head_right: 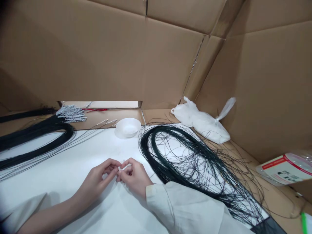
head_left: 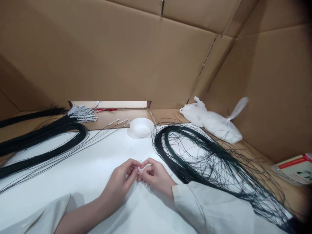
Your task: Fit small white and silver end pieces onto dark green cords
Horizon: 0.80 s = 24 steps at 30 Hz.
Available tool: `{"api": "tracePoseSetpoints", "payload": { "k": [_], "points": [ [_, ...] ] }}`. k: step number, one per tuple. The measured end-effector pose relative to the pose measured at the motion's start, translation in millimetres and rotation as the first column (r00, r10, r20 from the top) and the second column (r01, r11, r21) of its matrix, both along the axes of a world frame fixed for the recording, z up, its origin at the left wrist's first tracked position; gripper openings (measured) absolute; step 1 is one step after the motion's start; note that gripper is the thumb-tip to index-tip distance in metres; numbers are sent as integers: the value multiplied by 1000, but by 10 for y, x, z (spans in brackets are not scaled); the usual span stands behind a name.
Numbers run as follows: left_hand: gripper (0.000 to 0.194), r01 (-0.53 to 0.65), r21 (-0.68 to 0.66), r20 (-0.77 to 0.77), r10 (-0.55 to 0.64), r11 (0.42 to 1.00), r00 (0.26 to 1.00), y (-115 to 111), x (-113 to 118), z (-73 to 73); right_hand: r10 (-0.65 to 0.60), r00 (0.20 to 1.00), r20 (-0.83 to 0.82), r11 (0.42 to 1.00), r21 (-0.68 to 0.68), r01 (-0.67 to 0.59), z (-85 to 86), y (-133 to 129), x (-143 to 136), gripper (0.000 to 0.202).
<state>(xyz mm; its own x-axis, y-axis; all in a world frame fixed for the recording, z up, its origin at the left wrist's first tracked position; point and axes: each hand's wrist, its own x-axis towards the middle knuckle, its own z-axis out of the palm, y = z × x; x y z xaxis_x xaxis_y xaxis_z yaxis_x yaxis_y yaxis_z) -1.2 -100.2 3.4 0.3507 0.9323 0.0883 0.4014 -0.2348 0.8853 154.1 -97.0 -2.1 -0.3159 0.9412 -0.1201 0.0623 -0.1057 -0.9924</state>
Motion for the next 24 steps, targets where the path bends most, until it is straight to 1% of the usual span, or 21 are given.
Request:
{"api": "tracePoseSetpoints", "payload": {
  "k": [3, 7, 12, 14, 16, 17, 19, 21, 24],
  "points": [
    [9, -12, -13, 24, 12, 1000, 1000, 6, 58, -7, 19, 999, -37, 998, -61, -22, 41, 24, 5, 15],
    [7, -65, 29, -26, 65, 997, 998, 47, 125, 2, 9, 1000, -21, 988, -152, -12, 88, 81, 40, 7],
    [9, -70, 75, -56, 74, 995, 996, 132, 168, -10, -46, 999, 17, 986, -157, 48, 97, 131, 77, 14],
    [13, -86, 111, -107, 98, 990, 989, 170, 151, -31, -56, 998, 37, 986, -158, 61, 93, 139, 82, 10],
    [16, -103, 181, -195, 139, 978, 971, 214, 118, -61, -77, 996, 50, 984, -155, 84, 85, 141, 83, 4],
    [17, -95, 216, -244, 148, 972, 959, 236, 100, -79, -89, 995, 49, 984, -151, 96, 80, 140, 82, 3],
    [17, -35, 263, -327, 123, 964, 937, 278, 78, -113, -108, 993, 40, 984, -135, 113, 68, 134, 78, 6],
    [18, 22, 271, -382, 87, 962, 920, 310, 82, -139, -114, 993, 33, 986, -118, 118, 58, 126, 74, 7],
    [20, 47, 259, -415, 67, 965, 907, 335, 121, -146, -107, 994, 26, 989, -97, 109, 51, 118, 72, 9]
  ]
}}
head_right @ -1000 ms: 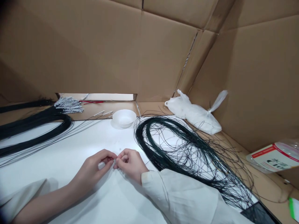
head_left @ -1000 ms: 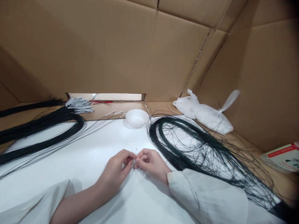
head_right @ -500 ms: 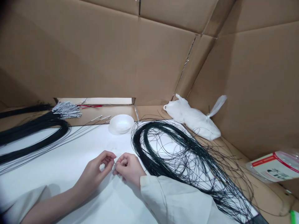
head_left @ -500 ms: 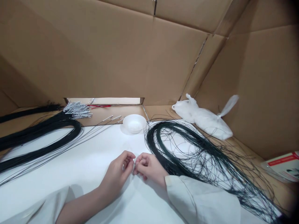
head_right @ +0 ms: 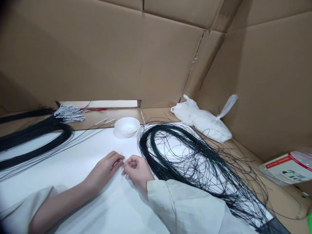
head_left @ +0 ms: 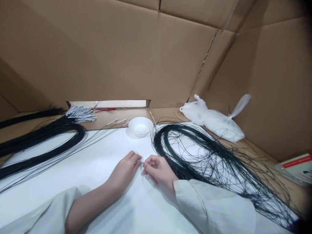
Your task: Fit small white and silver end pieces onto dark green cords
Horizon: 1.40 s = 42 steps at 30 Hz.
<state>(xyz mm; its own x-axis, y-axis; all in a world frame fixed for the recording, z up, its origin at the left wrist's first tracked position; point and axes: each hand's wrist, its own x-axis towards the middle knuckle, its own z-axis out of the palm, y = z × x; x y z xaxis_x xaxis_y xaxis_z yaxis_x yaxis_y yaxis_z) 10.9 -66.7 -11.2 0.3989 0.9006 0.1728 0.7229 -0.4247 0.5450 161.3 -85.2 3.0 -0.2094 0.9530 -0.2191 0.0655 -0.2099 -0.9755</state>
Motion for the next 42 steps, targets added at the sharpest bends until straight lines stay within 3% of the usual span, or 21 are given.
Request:
{"api": "tracePoseSetpoints", "payload": {
  "k": [4, 7, 11, 14, 23, 32, 42],
  "points": [
    [21, 13, -21, 77, -12, 1000, 997, -14, 22, 45, 15, 1000, 5, 1000, 18, -15, -6, -1, 3, 7],
    [16, 2, -156, 276, 41, 988, 960, -54, -5, 88, 34, 999, 16, 999, 33, -34, -7, -6, 3, 7],
    [18, 80, -448, 518, 186, 891, 835, -106, -39, 96, 45, 998, 34, 996, 72, -47, -19, -30, -11, 7],
    [18, 134, -520, 597, 247, 843, 763, -133, -38, 85, 34, 999, 39, 992, 124, -39, -32, -45, -25, 6],
    [15, 171, -575, 655, 324, 800, 683, -166, -8, 115, 16, 997, 70, 983, 183, -28, -30, -61, -34, 9],
    [15, 221, -572, 674, 300, 790, 675, -140, -22, 85, 31, 996, 82, 981, 186, -46, -7, -68, -26, 9],
    [14, 188, -582, 657, 321, 791, 682, -132, -8, 83, 20, 997, 76, 982, 187, -34, -29, -70, -20, 10]
  ]
}}
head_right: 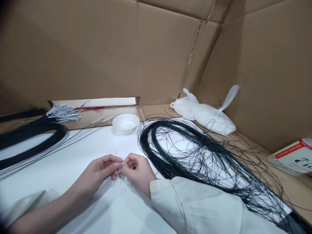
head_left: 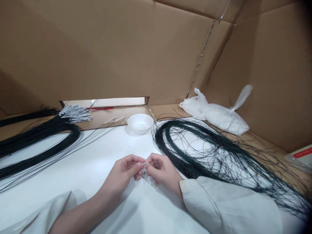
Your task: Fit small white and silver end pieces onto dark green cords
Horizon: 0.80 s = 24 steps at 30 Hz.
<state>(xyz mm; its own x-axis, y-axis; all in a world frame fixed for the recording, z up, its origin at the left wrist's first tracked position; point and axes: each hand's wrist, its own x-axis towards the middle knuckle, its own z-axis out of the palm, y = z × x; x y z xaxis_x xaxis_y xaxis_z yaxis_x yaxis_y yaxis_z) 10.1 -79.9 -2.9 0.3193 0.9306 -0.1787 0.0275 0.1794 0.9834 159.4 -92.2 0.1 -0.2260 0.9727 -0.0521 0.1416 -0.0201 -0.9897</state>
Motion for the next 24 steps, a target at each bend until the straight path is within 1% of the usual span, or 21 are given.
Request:
{"api": "tracePoseSetpoints", "payload": {
  "k": [9, 20, 22, 24],
  "points": [
    [14, 20, 23, -23, -19, 1000, 1000, 4, 1, -7, 5, 1000, -30, 998, -60, -7, 60, 6, -1, 9],
    [14, 21, 34, -26, -20, 999, 999, -21, 6, -3, 21, 999, -26, 995, -100, -23, 39, 34, 9, 7],
    [13, 20, 47, -46, -17, 999, 999, -31, 9, -5, 15, 1000, -21, 995, -100, -17, 54, 27, 7, 7],
    [13, 17, 91, -95, -8, 996, 995, -46, 8, -7, 17, 1000, -19, 996, -92, -19, 65, 16, 7, 7]
  ]
}}
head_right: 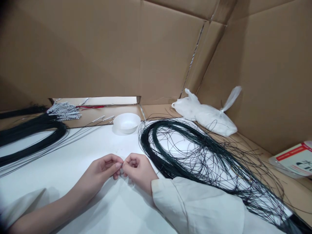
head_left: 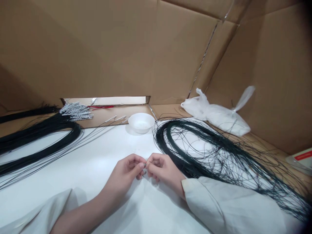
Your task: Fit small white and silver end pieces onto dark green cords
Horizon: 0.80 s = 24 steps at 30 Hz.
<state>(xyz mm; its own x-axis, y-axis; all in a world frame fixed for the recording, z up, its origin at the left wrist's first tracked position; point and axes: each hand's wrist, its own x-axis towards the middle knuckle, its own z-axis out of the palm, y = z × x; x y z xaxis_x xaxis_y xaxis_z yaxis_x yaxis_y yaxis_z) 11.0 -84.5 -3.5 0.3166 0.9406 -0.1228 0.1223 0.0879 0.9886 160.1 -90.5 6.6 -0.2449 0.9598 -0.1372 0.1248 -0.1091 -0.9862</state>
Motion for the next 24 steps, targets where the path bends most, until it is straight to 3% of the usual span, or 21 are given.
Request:
{"api": "tracePoseSetpoints", "payload": {
  "k": [8, 24],
  "points": [
    [16, 33, 340, -259, 59, 940, 964, -73, -41, 7, -32, 995, 96, 992, 121, 20, -84, -20, -14, 12],
    [11, 63, 417, -397, 119, 907, 910, -125, -10, 35, 22, 993, 117, 994, 105, -35, -55, -1, -23, 7]
  ]
}}
